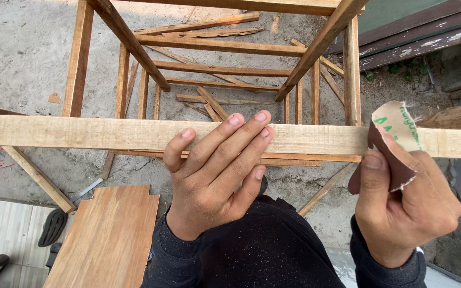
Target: The person sands the surface and edges of a wooden frame structure using a piece of sandpaper.
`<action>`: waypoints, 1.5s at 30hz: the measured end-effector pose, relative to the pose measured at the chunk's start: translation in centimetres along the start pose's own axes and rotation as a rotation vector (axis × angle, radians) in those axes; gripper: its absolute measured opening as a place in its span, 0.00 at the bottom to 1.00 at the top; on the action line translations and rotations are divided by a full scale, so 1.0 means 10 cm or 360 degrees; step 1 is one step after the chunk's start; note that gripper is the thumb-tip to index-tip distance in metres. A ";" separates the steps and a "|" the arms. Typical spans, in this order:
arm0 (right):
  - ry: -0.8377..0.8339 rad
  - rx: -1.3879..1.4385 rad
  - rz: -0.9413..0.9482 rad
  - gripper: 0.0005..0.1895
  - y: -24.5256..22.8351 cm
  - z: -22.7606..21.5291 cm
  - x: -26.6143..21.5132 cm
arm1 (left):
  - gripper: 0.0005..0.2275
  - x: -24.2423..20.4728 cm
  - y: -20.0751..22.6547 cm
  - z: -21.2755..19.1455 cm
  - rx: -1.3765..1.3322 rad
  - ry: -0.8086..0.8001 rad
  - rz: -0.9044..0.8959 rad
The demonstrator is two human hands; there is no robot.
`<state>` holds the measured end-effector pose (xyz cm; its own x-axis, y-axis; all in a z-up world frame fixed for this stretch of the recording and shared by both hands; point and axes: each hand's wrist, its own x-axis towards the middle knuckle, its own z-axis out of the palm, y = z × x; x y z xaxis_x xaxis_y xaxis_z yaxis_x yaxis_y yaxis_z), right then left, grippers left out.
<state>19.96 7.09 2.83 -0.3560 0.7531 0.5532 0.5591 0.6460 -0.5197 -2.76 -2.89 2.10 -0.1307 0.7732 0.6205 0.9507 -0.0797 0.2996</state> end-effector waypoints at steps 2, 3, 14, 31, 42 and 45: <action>-0.0058 -0.0161 0.0049 0.09 -0.07 -0.08 0.08 | 0.15 -0.06 0.03 -0.12 -0.0077 -0.0086 -0.0064; -0.0066 -0.0275 0.0073 0.10 -0.13 -0.13 0.13 | 0.15 -0.06 0.04 -0.19 -0.0107 -0.0125 -0.0081; -0.0552 -0.0354 -0.0439 0.23 -0.98 0.43 0.38 | 0.18 -0.03 -0.48 -0.63 0.0048 -0.0112 -0.0149; -0.0850 -0.0402 -0.0419 0.25 -1.12 0.50 0.46 | 0.18 -0.08 -0.72 -0.62 0.0147 -0.0212 0.0092; -0.0782 -0.0276 -0.0611 0.30 -1.14 0.53 0.56 | 0.18 -0.03 -0.66 -0.60 0.0049 -0.0159 -0.0014; -0.0761 -0.0412 -0.0406 0.28 -0.98 0.30 0.59 | 0.19 -0.05 -0.57 -0.66 -0.0022 -0.0255 -0.0083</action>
<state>10.10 5.64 9.21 -0.7667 0.5896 0.2542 0.5546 0.8076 -0.2004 -9.93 -6.96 4.91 -0.1322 0.8668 0.4808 0.9397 -0.0447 0.3391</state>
